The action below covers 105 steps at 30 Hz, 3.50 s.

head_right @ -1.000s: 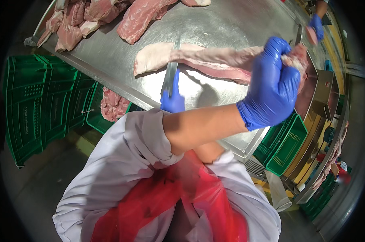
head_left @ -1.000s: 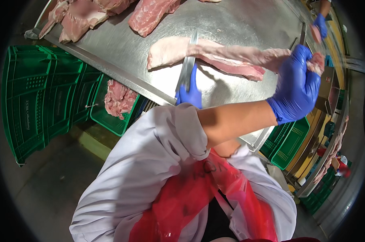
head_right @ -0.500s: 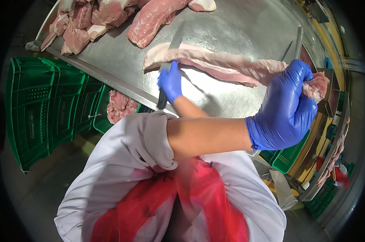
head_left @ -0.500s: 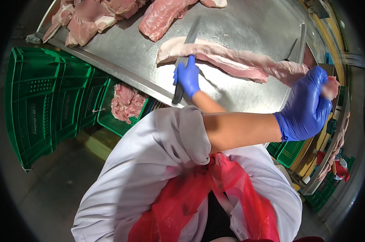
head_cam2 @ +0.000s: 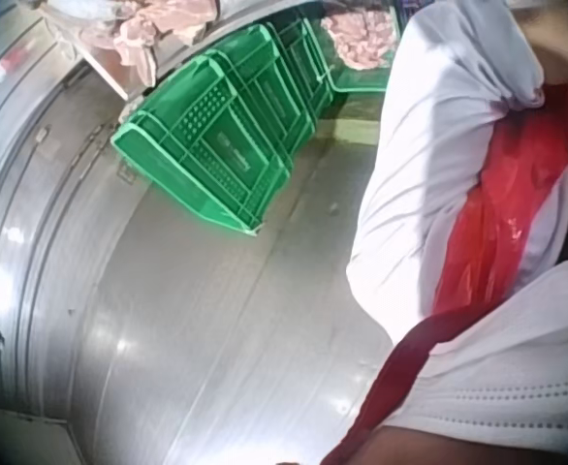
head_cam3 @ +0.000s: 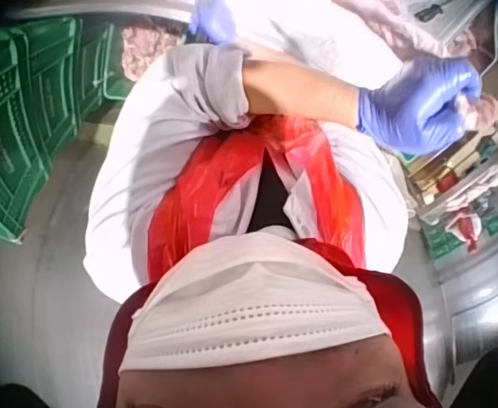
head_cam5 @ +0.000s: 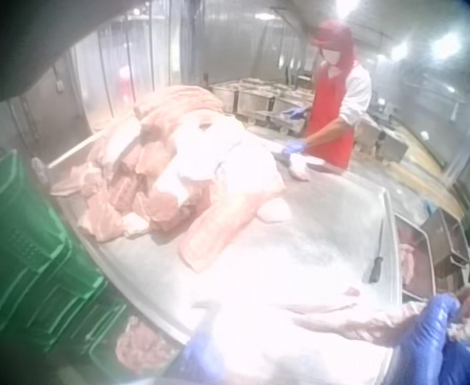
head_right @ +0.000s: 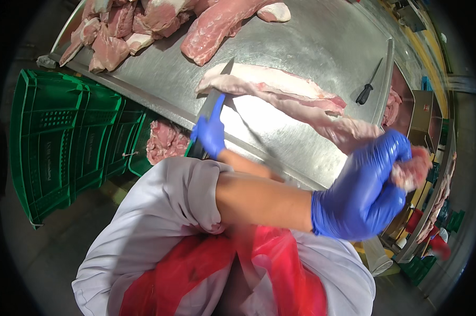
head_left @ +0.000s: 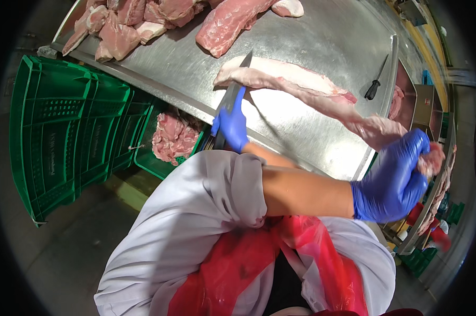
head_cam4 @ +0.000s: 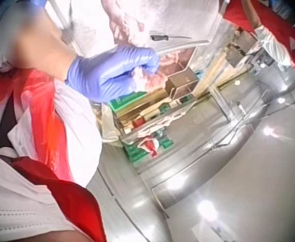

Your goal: The person uses a knife to trim and slice large pieces of pork on a stainless steel table. They remove fat and separate lean meat, placing trimmed pieces into green crates. The person handles multiple cuts of meat, repositioning them as needed.

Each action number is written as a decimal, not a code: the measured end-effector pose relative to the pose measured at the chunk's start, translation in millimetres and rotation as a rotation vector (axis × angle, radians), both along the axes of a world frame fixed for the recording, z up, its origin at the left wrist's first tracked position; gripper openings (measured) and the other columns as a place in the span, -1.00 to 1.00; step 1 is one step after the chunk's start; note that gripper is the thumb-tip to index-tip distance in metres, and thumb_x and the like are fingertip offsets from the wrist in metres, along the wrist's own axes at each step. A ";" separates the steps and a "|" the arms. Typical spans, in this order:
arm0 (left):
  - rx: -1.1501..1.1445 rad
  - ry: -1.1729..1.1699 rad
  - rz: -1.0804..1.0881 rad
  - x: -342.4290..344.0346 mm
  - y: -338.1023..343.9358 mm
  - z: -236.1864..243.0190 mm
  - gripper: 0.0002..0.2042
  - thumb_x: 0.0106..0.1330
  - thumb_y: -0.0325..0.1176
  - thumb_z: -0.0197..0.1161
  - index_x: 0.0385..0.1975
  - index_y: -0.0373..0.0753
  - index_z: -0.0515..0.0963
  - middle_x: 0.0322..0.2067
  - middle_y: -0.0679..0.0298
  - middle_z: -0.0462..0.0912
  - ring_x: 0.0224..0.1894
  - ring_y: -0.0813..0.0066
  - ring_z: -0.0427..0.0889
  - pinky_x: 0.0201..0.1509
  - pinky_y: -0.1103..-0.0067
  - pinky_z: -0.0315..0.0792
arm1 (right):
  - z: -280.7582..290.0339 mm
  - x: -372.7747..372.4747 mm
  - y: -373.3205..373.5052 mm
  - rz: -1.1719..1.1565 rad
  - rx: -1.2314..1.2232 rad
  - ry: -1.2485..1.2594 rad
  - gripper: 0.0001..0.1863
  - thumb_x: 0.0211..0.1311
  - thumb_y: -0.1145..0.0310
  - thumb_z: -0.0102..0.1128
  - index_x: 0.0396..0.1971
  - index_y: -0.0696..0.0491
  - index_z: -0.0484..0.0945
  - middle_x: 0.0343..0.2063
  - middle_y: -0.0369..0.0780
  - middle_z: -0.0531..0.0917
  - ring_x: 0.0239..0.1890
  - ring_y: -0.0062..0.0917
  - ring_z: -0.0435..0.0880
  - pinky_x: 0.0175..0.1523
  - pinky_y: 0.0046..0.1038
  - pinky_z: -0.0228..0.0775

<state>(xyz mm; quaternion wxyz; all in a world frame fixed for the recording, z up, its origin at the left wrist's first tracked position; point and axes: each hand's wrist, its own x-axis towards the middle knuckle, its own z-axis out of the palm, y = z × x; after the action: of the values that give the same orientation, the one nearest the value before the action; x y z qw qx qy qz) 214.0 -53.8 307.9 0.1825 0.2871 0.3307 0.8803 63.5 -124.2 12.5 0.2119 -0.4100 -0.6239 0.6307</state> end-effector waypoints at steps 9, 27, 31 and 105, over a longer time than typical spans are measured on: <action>0.095 0.064 0.006 24.6 7.2 2.8 -0.87 0.34 -0.41 0.23 -0.27 -0.30 0.43 -0.50 0.08 0.52 -0.51 0.15 0.61 -0.47 0.38 0.42 | 12.2 -28.9 14.2 -0.138 -0.189 0.175 -0.51 0.44 0.44 -0.15 0.34 -0.09 0.17 -0.40 -0.10 0.56 -0.42 -0.37 0.52 -0.29 -0.31 0.38; 0.547 0.152 -0.554 60.1 152.5 114.0 -0.84 0.41 -0.33 0.22 -0.14 -0.26 0.54 -0.26 0.23 0.60 -0.32 0.49 0.60 -0.29 0.48 0.51 | 118.7 27.1 40.1 0.411 -0.398 0.365 -0.17 0.37 0.51 -0.05 0.59 -0.14 -0.10 -0.52 -0.15 0.59 -0.62 -0.50 0.56 -0.51 -0.40 0.48; 0.204 0.410 -0.530 -62.0 117.1 103.0 -0.88 0.45 -0.34 0.15 -0.15 -0.22 0.55 -0.23 0.24 0.62 -0.23 0.46 0.62 -0.15 0.46 0.54 | 152.4 111.6 44.3 0.895 -0.167 0.147 -0.18 0.35 0.46 -0.02 0.59 -0.10 -0.07 -0.47 -0.14 0.61 -0.59 -0.52 0.56 -0.46 -0.43 0.48; -0.991 0.852 -0.389 -152.3 -18.3 -229.3 -0.69 0.46 -0.16 0.23 -0.18 -0.35 0.55 -0.43 0.24 0.63 -0.38 0.36 0.62 -0.23 0.41 0.49 | 17.9 489.1 173.0 0.022 -0.063 -0.621 -0.48 0.56 0.16 -0.03 0.47 -0.35 0.33 -0.55 -0.19 0.55 -0.49 -0.46 0.59 -0.31 -0.37 0.52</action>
<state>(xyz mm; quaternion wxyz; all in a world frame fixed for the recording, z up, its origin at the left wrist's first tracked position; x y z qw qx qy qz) 61.6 -72.2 78.7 0.3011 0.5454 0.6801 0.3863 552.6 48.8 30.4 -0.0083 -0.5827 -0.6433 0.4965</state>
